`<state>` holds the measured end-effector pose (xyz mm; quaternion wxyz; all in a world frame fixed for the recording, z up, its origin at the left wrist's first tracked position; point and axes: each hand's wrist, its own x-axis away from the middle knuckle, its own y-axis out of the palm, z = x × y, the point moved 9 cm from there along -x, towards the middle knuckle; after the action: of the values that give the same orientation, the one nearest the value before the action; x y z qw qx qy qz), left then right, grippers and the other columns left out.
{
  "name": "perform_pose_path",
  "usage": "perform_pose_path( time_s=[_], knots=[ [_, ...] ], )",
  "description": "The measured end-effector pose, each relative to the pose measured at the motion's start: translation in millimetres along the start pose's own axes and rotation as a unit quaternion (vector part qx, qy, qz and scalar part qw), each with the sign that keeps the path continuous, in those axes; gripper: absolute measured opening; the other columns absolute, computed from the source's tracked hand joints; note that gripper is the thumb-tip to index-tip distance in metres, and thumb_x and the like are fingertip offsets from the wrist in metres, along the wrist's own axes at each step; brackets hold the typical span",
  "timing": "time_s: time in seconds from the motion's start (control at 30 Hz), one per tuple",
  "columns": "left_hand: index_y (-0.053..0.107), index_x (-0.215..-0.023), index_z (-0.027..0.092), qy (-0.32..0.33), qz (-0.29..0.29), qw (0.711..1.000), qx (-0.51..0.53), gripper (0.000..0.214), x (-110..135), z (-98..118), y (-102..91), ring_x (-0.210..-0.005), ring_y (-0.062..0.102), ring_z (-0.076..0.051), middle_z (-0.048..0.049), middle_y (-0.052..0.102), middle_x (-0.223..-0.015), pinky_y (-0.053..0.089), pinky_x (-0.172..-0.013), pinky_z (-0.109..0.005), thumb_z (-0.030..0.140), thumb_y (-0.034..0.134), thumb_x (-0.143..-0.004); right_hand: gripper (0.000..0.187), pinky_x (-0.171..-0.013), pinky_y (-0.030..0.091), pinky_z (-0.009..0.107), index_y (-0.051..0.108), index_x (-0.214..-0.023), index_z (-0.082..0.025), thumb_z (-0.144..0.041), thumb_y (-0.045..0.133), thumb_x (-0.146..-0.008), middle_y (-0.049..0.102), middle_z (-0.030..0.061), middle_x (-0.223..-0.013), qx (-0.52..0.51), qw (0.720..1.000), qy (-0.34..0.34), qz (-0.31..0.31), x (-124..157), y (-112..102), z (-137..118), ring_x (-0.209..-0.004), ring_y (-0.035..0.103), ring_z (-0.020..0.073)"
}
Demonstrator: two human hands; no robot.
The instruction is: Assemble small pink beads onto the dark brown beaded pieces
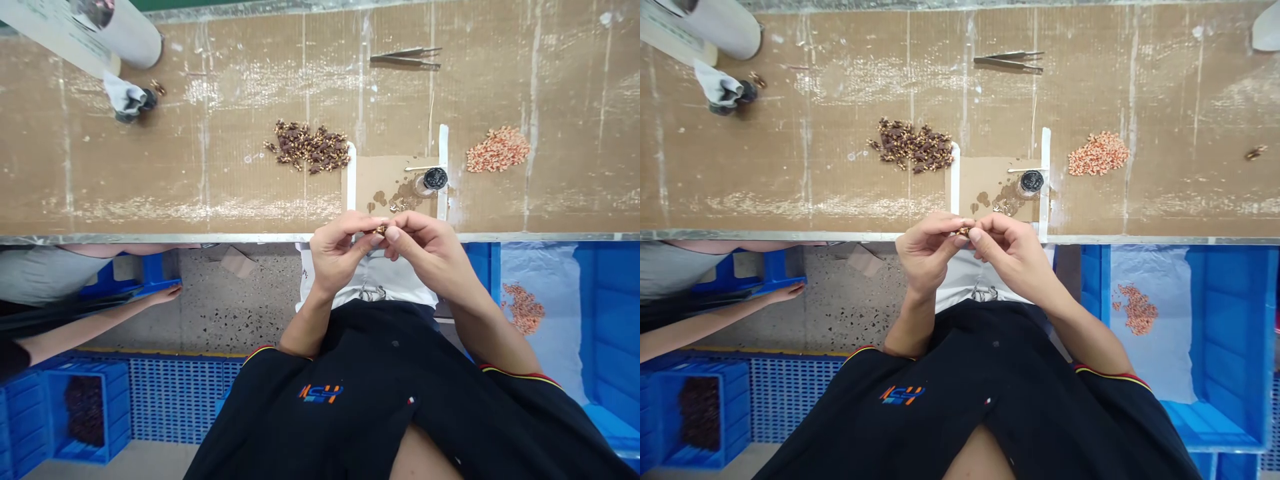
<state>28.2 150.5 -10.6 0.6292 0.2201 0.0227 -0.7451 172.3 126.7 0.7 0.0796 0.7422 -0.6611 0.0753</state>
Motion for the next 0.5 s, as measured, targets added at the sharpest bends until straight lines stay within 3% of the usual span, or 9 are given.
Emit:
perform_pose_path(
  time_s=[0.2, 0.4, 0.5],
  knots=[
    [0.089, -0.104, 0.032, -0.063, 0.021, 0.998, -0.024, 0.009, 3, -2, -4.2, -0.086, 0.080, -0.014, -0.0025, 0.086, -0.096, 0.066, -0.075, -0.027, 0.034, 0.087, -0.095, 0.059, -0.063, 0.051, 0.031, 0.068, -0.084, -0.023, -0.081, 0.074, -0.092, 0.068, 0.0006, -0.072, 0.076, 0.995, -0.042, 0.041, 2, -7, -6, -0.065, 0.062, 0.0156],
    [0.089, -0.093, 0.028, -0.101, 0.043, 0.994, -0.014, 0.019, 5, -5, -6.4, -0.069, 0.070, -0.010, -0.0011, 0.078, -0.078, 0.058, -0.062, -0.023, 0.045, 0.093, -0.088, 0.057, -0.064, 0.050, 0.031, 0.067, -0.082, -0.023, -0.079, 0.072, -0.095, 0.071, 0.0013, -0.073, 0.115, 0.991, -0.060, 0.038, 2, -5, -11, -0.066, 0.063, 0.0159],
    [0.088, -0.089, 0.026, -0.117, 0.051, 0.992, 0.001, 0.022, 4, -9, -7.9, -0.069, 0.071, -0.011, -0.0015, 0.077, -0.077, 0.059, -0.063, -0.023, 0.047, 0.095, -0.084, 0.061, -0.062, 0.048, 0.031, 0.067, -0.081, -0.022, -0.082, 0.069, -0.096, 0.070, 0.0015, -0.071, 0.121, 0.991, -0.059, 0.027, 1, -3, -12, -0.065, 0.061, 0.0155]
  ],
)
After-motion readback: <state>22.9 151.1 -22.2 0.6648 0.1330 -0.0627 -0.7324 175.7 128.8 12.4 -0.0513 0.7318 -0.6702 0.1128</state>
